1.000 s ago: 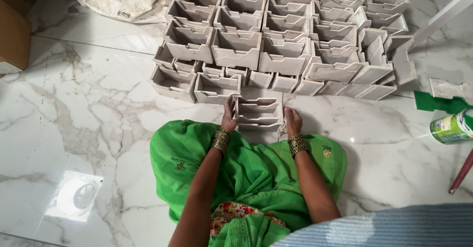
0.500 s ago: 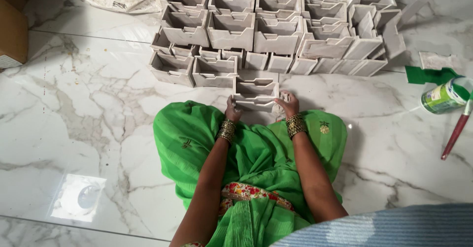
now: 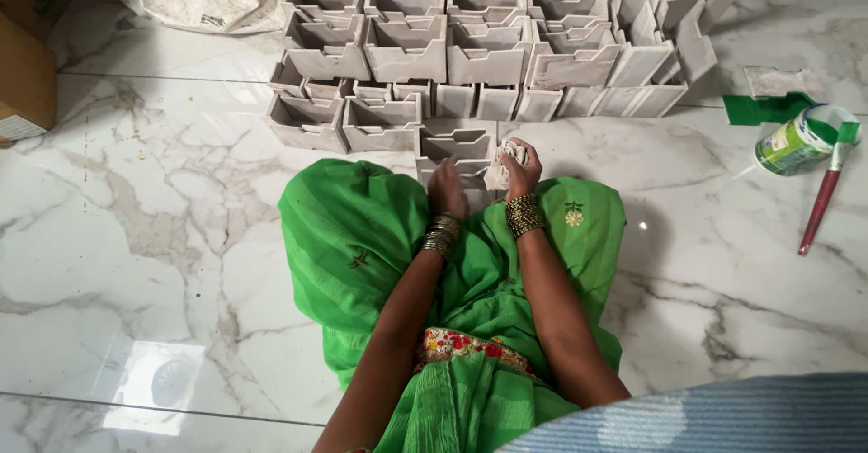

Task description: The person sits on the floor and assembles small white box-shaped molds, fitting pieces together by hand, then stacks the finished molds one at a time into a large pile on the floor. A paint can and brush rest on the floor nearby but are not used.

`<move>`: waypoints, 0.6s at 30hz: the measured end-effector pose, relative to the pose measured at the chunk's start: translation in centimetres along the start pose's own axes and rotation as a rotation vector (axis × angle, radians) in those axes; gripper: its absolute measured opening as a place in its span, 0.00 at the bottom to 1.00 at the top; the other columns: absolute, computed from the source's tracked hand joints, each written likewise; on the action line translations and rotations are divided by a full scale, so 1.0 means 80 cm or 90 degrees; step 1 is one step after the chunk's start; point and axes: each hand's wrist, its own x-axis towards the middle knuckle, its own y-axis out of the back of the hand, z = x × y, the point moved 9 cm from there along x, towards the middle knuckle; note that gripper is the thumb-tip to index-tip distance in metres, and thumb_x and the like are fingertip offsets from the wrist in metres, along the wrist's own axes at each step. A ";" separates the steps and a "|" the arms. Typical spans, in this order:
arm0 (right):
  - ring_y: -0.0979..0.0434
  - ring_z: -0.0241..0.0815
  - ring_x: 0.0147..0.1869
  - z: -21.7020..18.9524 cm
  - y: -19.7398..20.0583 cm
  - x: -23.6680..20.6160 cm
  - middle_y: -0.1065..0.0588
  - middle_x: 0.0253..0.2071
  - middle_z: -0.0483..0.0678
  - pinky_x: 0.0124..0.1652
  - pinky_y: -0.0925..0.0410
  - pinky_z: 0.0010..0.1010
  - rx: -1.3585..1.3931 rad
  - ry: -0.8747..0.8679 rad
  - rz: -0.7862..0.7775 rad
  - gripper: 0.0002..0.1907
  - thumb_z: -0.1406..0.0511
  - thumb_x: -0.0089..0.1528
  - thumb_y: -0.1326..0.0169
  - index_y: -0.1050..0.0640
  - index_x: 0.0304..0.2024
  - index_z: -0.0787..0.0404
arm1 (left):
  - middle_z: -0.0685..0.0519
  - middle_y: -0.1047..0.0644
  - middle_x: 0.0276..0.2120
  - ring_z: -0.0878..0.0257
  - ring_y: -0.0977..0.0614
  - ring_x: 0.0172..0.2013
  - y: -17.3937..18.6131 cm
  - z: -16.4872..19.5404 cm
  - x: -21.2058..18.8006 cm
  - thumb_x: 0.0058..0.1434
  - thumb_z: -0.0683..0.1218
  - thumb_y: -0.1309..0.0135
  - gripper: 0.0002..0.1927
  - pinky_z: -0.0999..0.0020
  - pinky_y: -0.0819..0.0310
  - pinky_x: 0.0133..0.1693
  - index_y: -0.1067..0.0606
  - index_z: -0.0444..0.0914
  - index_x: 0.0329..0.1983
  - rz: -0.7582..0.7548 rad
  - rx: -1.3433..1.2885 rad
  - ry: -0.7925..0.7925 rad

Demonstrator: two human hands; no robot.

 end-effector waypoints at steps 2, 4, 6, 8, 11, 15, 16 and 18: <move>0.22 0.36 0.44 -0.002 0.007 0.001 0.22 0.45 0.48 0.45 0.26 0.27 0.012 0.001 0.002 0.21 0.79 0.57 0.40 0.22 0.53 0.67 | 0.45 0.29 0.66 0.47 0.28 0.63 -0.010 0.027 -0.003 0.72 0.45 0.60 0.23 0.50 0.37 0.66 0.33 0.41 0.70 0.000 0.077 -0.052; 0.21 0.36 0.45 -0.007 0.018 0.007 0.21 0.46 0.49 0.46 0.25 0.28 0.044 0.015 -0.003 0.21 0.79 0.57 0.41 0.22 0.53 0.67 | 0.46 0.29 0.62 0.47 0.30 0.63 -0.020 0.055 -0.006 0.66 0.44 0.57 0.24 0.46 0.44 0.65 0.31 0.39 0.65 0.005 0.188 -0.139; 0.20 0.38 0.44 -0.007 0.035 0.015 0.21 0.45 0.49 0.44 0.23 0.29 0.044 0.003 0.023 0.21 0.79 0.56 0.41 0.23 0.52 0.67 | 0.46 0.29 0.62 0.49 0.30 0.64 -0.037 0.055 -0.002 0.69 0.46 0.58 0.22 0.48 0.45 0.68 0.32 0.39 0.66 -0.068 0.231 -0.127; 0.20 0.39 0.43 -0.004 0.046 0.023 0.21 0.44 0.50 0.43 0.23 0.30 0.049 -0.003 0.044 0.21 0.79 0.56 0.41 0.23 0.52 0.67 | 0.46 0.29 0.63 0.49 0.31 0.66 -0.046 0.056 0.006 0.70 0.47 0.59 0.22 0.49 0.47 0.70 0.32 0.39 0.66 -0.087 0.271 -0.141; 0.20 0.39 0.42 0.013 0.052 0.031 0.21 0.44 0.50 0.42 0.23 0.31 0.066 -0.020 0.060 0.21 0.79 0.55 0.40 0.22 0.52 0.68 | 0.45 0.29 0.64 0.49 0.32 0.67 -0.048 0.049 0.016 0.68 0.47 0.59 0.22 0.49 0.49 0.70 0.32 0.39 0.65 -0.044 0.317 -0.187; 0.20 0.39 0.43 0.045 0.039 0.039 0.20 0.44 0.50 0.43 0.24 0.30 0.069 -0.037 0.033 0.20 0.79 0.56 0.40 0.22 0.52 0.68 | 0.45 0.28 0.62 0.49 0.30 0.64 -0.041 0.027 0.021 0.64 0.46 0.60 0.23 0.50 0.51 0.69 0.33 0.39 0.63 0.067 0.328 -0.249; 0.20 0.38 0.43 0.052 0.035 0.040 0.20 0.45 0.50 0.44 0.24 0.29 0.062 -0.035 0.022 0.20 0.79 0.57 0.41 0.22 0.52 0.68 | 0.44 0.27 0.60 0.49 0.28 0.62 -0.037 0.022 0.021 0.63 0.46 0.60 0.24 0.50 0.52 0.69 0.32 0.39 0.62 0.110 0.328 -0.271; 0.20 0.38 0.43 0.069 0.035 0.044 0.21 0.44 0.50 0.44 0.25 0.29 0.032 -0.048 0.018 0.20 0.80 0.56 0.40 0.22 0.52 0.69 | 0.46 0.24 0.49 0.50 0.24 0.54 -0.069 -0.012 0.031 0.66 0.44 0.59 0.20 0.49 0.46 0.71 0.31 0.40 0.61 -0.070 0.315 -0.231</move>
